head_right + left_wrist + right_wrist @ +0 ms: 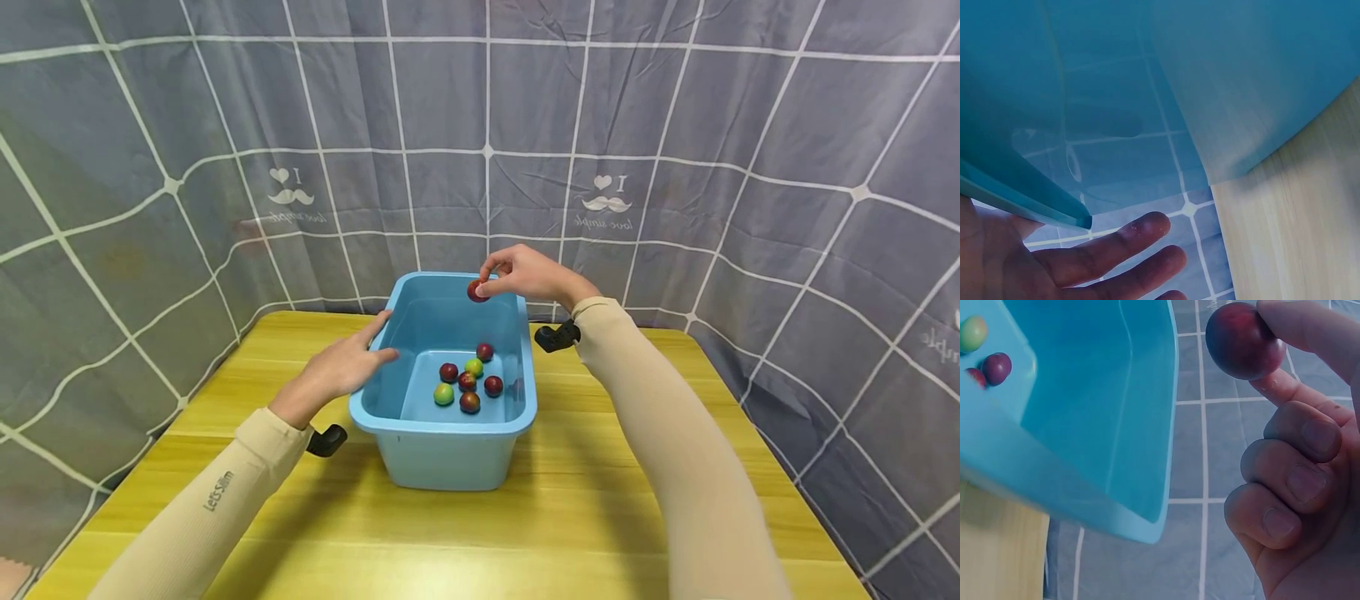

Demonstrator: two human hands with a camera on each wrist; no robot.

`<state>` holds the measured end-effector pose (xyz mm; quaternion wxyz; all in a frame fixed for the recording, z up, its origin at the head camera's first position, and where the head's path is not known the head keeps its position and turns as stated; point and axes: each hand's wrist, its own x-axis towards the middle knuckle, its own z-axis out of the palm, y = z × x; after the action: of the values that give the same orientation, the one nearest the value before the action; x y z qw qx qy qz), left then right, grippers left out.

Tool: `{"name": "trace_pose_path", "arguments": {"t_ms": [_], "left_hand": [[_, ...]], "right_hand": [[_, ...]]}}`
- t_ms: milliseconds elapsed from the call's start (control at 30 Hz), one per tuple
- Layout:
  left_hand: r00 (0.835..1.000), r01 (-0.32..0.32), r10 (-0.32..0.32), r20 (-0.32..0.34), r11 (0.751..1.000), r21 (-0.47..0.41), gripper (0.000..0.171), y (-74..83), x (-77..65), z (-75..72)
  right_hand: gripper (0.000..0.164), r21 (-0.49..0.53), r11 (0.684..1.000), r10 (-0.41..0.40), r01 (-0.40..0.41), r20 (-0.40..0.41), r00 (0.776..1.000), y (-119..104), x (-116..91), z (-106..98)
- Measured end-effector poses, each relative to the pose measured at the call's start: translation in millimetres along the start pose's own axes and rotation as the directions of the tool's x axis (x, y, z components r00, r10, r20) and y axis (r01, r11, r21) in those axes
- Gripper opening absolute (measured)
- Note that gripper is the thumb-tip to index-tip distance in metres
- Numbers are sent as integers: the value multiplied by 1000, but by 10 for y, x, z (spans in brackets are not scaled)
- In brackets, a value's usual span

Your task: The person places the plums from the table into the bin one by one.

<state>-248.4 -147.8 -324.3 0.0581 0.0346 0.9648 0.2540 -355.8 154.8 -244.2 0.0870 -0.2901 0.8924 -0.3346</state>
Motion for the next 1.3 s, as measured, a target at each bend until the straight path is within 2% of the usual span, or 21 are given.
{"name": "trace_pose_path", "arguments": {"t_ms": [233, 467, 733, 1067, 1300], "left_hand": [[1000, 1, -1, -6, 1000, 5, 77, -4, 13, -11], [1000, 1, -1, -7, 1000, 7, 77, 1, 21, -12], [1000, 3, -3, -8, 1000, 7, 77, 11, 28, -28], [1000, 3, -3, -10, 1000, 6, 77, 9, 44, -36], [1000, 6, -6, 8, 1000, -6, 77, 6, 22, -27]], "right_hand": [[26, -23, 1000, -14, 15, 38, 999, -19, 119, 85], [26, -33, 999, 22, -19, 82, 996, -3, 216, 164], [23, -57, 998, 28, -21, 133, 991, -34, 307, 232], [26, -98, 992, 104, -80, 263, 959, -75, 396, 321], [25, -104, 991, 114, -85, 322, 940, -71, 408, 431]]}}
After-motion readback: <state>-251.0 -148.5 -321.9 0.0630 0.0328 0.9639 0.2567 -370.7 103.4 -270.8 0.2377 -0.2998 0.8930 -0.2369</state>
